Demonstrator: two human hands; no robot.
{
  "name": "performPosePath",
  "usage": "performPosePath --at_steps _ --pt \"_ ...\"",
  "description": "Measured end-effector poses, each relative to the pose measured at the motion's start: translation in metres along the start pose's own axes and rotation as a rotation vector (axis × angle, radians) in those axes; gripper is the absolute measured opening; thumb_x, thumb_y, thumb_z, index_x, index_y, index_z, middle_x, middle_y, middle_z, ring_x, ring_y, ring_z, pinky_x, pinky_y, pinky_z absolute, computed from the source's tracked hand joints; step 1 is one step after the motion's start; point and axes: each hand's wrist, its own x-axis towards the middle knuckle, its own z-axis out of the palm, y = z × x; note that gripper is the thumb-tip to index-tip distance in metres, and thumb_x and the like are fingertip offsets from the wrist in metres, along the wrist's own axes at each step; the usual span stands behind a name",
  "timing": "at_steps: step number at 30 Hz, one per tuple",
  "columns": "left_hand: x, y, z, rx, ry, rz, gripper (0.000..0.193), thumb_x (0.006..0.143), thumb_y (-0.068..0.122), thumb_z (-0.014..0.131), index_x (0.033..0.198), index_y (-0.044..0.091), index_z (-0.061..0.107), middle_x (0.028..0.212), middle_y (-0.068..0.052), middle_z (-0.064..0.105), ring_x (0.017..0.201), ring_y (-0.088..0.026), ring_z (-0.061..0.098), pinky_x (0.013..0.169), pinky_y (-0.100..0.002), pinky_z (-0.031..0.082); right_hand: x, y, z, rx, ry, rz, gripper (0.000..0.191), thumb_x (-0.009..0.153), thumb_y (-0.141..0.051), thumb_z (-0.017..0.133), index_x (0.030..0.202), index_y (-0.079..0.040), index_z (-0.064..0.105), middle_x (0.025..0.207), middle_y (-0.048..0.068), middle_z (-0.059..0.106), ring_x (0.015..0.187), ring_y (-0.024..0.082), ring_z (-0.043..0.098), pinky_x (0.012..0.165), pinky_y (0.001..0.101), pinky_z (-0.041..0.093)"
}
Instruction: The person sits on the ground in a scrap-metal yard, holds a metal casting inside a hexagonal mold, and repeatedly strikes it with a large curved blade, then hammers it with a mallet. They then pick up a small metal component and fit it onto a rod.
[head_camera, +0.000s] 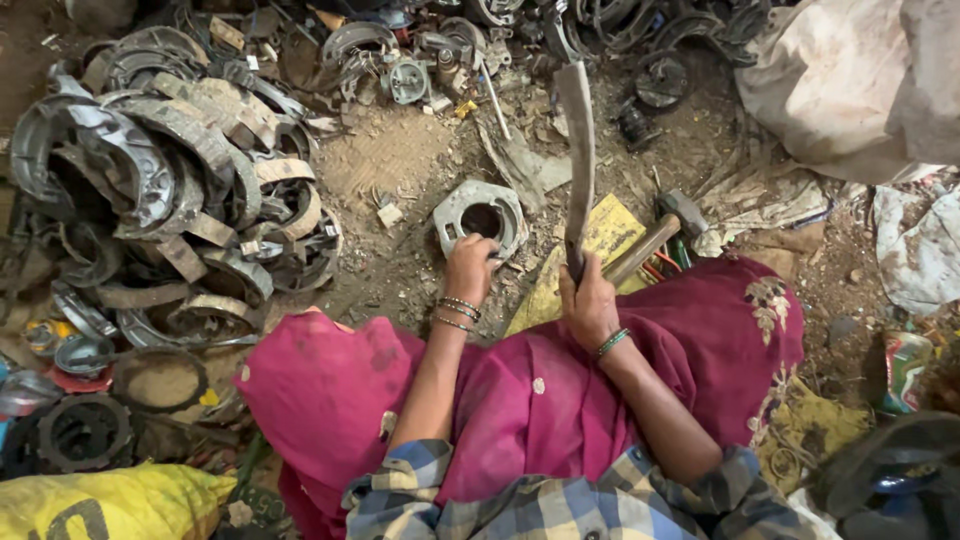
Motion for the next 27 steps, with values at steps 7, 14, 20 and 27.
performPosePath --at_steps 7,14,20,27 --pt "0.003 0.004 -0.01 0.042 -0.034 -0.03 0.026 0.071 0.007 0.083 0.095 0.009 0.075 0.093 -0.014 0.065 0.097 -0.037 0.061 0.086 -0.046 0.05 0.007 0.003 0.013 -0.268 -0.243 -0.082 0.03 0.101 -0.025 0.059 0.114 -0.003 0.044 0.082 0.028 0.067 0.075 0.048 0.066 0.065 0.0567 0.052" --pt "-0.004 0.016 -0.006 0.116 0.027 0.025 0.035 0.075 0.008 0.08 0.108 0.004 0.073 0.101 -0.017 0.065 0.101 -0.039 0.058 0.088 -0.048 0.049 0.004 0.006 0.012 -0.184 -0.217 0.103 0.03 0.101 -0.027 0.057 0.114 -0.004 0.043 0.081 0.028 0.067 0.075 0.049 0.066 0.066 0.0581 0.052" --pt "0.001 0.012 -0.001 0.202 -0.043 -0.005 0.02 0.079 0.008 0.076 0.098 0.006 0.074 0.095 -0.016 0.063 0.1 -0.038 0.058 0.087 -0.048 0.051 0.006 -0.006 0.009 -0.275 -0.223 -0.018 0.029 0.102 -0.027 0.06 0.113 -0.004 0.045 0.079 0.029 0.066 0.075 0.049 0.066 0.067 0.0589 0.051" --pt "0.001 0.002 -0.003 0.206 -0.123 0.068 0.014 0.08 0.016 0.073 0.089 0.006 0.076 0.091 -0.018 0.062 0.096 -0.039 0.06 0.082 -0.05 0.051 -0.004 -0.008 -0.001 0.067 0.032 -0.045 0.028 0.101 -0.024 0.056 0.117 -0.002 0.047 0.074 0.025 0.066 0.065 0.043 0.067 0.058 0.053 0.051"
